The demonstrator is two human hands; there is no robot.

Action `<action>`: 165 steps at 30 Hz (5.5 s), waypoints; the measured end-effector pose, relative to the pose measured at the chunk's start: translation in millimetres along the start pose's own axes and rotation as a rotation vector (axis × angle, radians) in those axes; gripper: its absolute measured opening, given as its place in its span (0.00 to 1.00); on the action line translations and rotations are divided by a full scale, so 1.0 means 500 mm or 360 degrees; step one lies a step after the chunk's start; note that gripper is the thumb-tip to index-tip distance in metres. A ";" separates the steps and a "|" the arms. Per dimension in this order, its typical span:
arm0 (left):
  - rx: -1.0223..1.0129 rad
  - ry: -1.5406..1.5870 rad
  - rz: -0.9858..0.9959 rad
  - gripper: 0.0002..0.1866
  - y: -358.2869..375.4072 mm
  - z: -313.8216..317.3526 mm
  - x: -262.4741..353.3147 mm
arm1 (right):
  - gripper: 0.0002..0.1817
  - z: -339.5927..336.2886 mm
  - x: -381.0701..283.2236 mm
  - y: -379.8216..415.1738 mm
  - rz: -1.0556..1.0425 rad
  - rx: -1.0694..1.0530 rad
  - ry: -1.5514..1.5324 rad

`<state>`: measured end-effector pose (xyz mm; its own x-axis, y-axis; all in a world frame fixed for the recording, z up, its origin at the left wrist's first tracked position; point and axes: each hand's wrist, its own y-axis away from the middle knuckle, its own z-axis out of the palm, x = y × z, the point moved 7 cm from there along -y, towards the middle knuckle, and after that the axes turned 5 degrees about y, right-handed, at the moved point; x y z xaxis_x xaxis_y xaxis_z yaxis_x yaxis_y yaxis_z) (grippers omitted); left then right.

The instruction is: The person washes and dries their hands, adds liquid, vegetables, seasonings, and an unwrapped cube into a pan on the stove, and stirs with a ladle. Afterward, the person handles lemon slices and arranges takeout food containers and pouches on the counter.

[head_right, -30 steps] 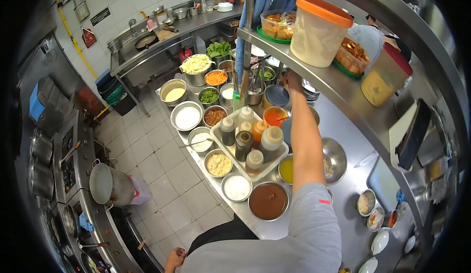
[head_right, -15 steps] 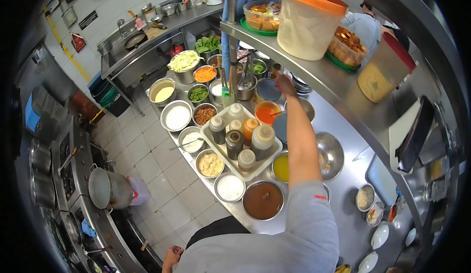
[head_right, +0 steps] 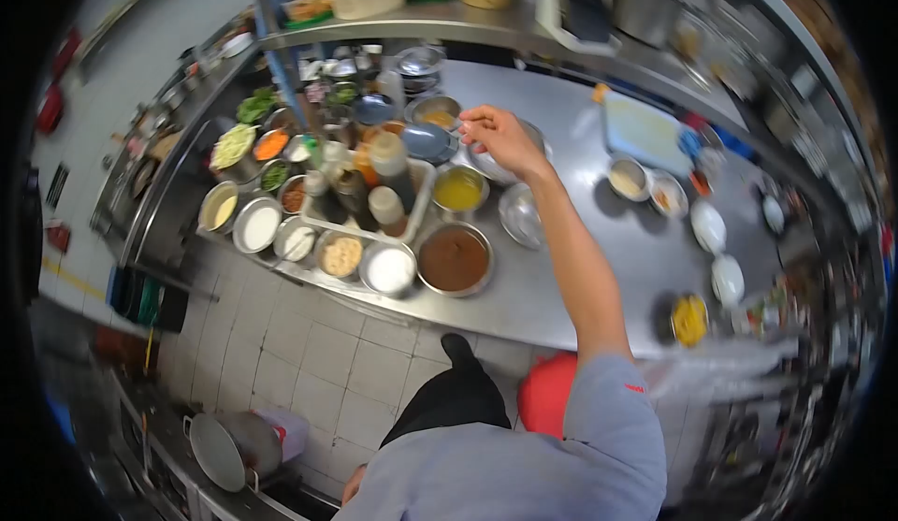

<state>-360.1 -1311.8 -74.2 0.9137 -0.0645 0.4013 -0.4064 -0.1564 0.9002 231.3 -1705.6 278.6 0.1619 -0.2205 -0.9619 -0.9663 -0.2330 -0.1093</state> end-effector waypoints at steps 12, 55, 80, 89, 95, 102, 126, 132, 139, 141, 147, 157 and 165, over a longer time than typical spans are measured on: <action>-0.1233 -0.1307 0.0500 0.11 -0.217 0.042 -0.114 | 0.39 0.300 0.465 1.386 0.1363 0.0232 -0.0009; -0.1784 -0.2624 0.1575 0.11 0.337 1.842 -0.130 | 0.49 -0.147 0.658 2.494 0.2232 0.1432 -0.1426; -0.0469 -0.1362 0.1353 0.13 0.486 1.737 -0.021 | 0.19 -1.239 0.929 2.413 0.1522 0.0879 0.0003; -0.0407 -0.1126 0.1187 0.14 0.428 1.700 0.006 | 0.23 -1.291 0.754 2.029 0.1346 0.0741 0.0063; -0.0629 -0.0541 0.1349 0.11 0.462 1.708 0.244 | 0.24 -1.163 0.698 1.829 0.1191 0.0379 0.0030; -0.0765 0.0130 0.1523 0.13 0.480 1.692 0.604 | 0.27 -1.102 0.697 1.780 0.1374 0.0151 0.0410; -0.1383 -0.0219 0.0403 0.41 0.226 2.113 0.789 | 0.19 -1.034 0.796 2.107 0.2112 0.0625 0.0067; -0.1397 -0.0143 0.0413 0.41 0.205 2.248 0.816 | 0.20 -1.048 0.812 2.181 0.2286 0.0921 -0.0214; -0.1267 -0.0080 0.0449 0.42 0.151 2.367 0.892 | 0.20 -0.999 0.776 2.308 0.2159 0.1401 -0.0527; -0.1041 -0.0016 0.0540 0.41 0.133 2.374 0.926 | 0.18 -0.960 0.731 2.325 0.2098 0.1587 -0.0681; -0.0747 0.0175 0.0588 0.35 0.111 2.394 0.975 | 0.13 -0.827 0.771 2.440 0.2085 0.1384 -0.0329; -0.0996 -0.0401 0.0801 0.29 0.248 2.132 0.968 | 0.12 -0.862 0.758 2.375 0.1717 0.1624 -0.0454; 0.0189 -0.0733 0.1999 0.16 0.301 1.552 0.942 | 0.14 -0.992 0.854 2.290 0.2100 0.1209 -0.0591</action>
<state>12.6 -2130.3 118.9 -0.1471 -0.5460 0.8248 -0.9834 0.1704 -0.0626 -706.8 -2536.2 -132.9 -0.7933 0.3877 -0.4694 -0.2696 0.4677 0.8418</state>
